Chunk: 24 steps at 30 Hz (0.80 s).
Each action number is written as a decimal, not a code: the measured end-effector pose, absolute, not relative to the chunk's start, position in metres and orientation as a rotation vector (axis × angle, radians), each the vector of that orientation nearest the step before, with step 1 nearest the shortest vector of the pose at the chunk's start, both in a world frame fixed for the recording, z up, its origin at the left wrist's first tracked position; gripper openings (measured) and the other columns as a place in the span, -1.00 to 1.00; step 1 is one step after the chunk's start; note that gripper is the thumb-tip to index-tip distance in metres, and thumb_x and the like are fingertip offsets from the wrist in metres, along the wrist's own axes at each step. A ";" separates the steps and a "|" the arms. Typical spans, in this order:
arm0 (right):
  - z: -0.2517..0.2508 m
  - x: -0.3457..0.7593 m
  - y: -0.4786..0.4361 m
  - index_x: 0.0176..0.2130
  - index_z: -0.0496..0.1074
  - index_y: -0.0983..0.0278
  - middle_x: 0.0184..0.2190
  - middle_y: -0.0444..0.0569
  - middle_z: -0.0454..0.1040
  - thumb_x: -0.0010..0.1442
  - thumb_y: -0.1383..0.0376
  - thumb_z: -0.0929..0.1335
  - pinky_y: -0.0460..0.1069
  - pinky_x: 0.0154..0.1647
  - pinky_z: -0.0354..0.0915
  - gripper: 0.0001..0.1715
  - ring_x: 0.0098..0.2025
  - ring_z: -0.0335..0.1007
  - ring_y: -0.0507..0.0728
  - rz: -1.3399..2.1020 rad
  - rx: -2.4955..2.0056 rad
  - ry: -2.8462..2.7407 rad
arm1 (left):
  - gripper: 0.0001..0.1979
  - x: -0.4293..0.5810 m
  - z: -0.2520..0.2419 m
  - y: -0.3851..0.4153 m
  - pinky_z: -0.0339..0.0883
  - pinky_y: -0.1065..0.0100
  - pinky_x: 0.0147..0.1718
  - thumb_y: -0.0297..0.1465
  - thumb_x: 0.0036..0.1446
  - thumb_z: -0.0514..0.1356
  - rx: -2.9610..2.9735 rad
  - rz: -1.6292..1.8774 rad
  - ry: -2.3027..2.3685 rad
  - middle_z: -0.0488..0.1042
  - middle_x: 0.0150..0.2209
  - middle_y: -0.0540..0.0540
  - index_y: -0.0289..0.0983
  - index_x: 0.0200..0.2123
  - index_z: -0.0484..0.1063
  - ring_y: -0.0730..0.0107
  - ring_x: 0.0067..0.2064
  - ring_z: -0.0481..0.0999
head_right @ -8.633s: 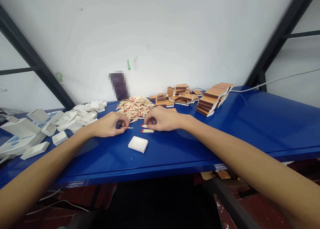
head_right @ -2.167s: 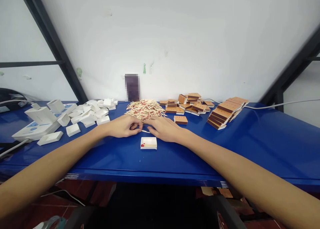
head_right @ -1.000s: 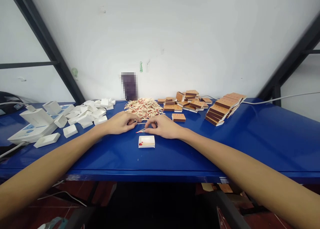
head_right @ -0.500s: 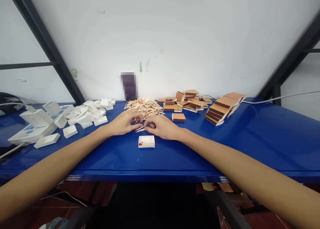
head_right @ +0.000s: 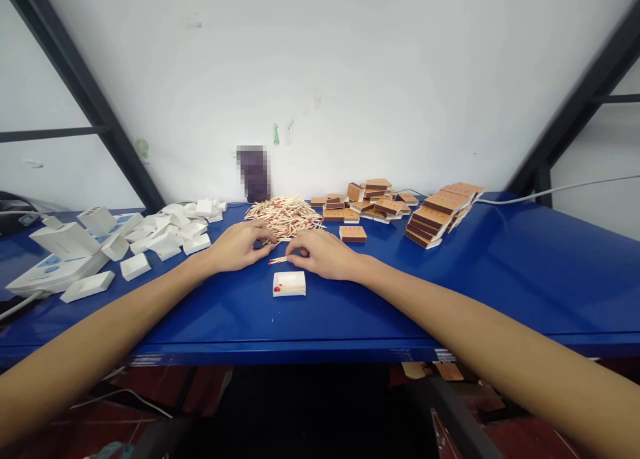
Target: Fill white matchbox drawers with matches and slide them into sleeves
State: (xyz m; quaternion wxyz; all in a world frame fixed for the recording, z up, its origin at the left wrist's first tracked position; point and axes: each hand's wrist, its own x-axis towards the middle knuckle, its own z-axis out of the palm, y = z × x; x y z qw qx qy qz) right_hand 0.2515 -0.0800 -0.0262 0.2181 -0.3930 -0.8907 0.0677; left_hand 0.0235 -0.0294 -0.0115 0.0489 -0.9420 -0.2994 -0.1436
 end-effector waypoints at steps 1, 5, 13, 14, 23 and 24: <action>-0.026 0.253 -0.080 -0.22 0.55 0.27 -0.39 -0.06 0.44 0.28 0.27 0.33 -0.05 -0.32 0.10 -0.80 -0.34 0.29 0.07 0.168 -1.087 -2.469 | -0.76 0.024 -0.012 -0.030 0.27 0.30 -0.21 -0.33 0.26 0.07 -2.876 -0.436 -0.908 0.47 -0.26 -0.10 -0.23 -0.21 0.54 0.29 -0.20 0.44; -0.024 0.258 -0.079 -0.29 0.54 0.28 -0.42 -0.07 0.43 0.26 0.25 0.33 -0.05 -0.35 0.08 -0.80 -0.37 0.27 0.06 0.120 -1.111 -2.456 | -0.77 0.025 -0.012 -0.030 0.29 0.28 -0.18 -0.33 0.27 0.08 -2.888 -0.443 -0.906 0.47 -0.26 -0.09 -0.23 -0.22 0.53 0.28 -0.18 0.46; -0.020 0.269 -0.074 -0.23 0.52 0.29 -0.40 -0.06 0.46 0.22 0.37 0.31 -0.05 -0.35 0.10 -0.83 -0.37 0.30 0.07 -0.034 -1.305 -2.370 | -0.75 0.026 -0.009 -0.033 0.29 0.29 -0.21 -0.45 0.21 0.07 -2.950 -0.390 -0.840 0.49 -0.22 -0.09 -0.24 -0.15 0.53 0.30 -0.20 0.46; -0.021 0.270 -0.073 -0.24 0.51 0.28 -0.40 -0.06 0.46 0.21 0.37 0.31 -0.05 -0.35 0.10 -0.84 -0.37 0.31 0.07 -0.034 -1.318 -2.373 | -0.74 0.026 -0.009 -0.033 0.29 0.29 -0.20 -0.47 0.20 0.07 -2.967 -0.390 -0.819 0.49 -0.21 -0.09 -0.24 -0.13 0.52 0.30 -0.20 0.47; -0.025 0.269 -0.071 -0.28 0.45 0.27 -0.41 -0.08 0.43 0.22 0.32 0.32 -0.05 -0.38 0.09 -0.90 -0.38 0.30 0.07 -0.015 -1.345 -2.336 | -0.69 0.026 -0.011 -0.033 0.30 0.29 -0.15 -0.52 0.21 0.04 -3.023 -0.402 -0.731 0.50 -0.19 -0.10 -0.24 -0.06 0.49 0.29 -0.16 0.47; -0.026 0.268 -0.071 -0.26 0.45 0.27 -0.42 -0.09 0.43 0.22 0.32 0.32 -0.05 -0.39 0.09 -0.90 -0.39 0.29 0.06 -0.015 -1.351 -2.334 | -0.67 0.026 -0.011 -0.033 0.30 0.29 -0.15 -0.52 0.21 0.03 -3.027 -0.396 -0.725 0.49 -0.18 -0.10 -0.24 -0.03 0.48 0.29 -0.15 0.47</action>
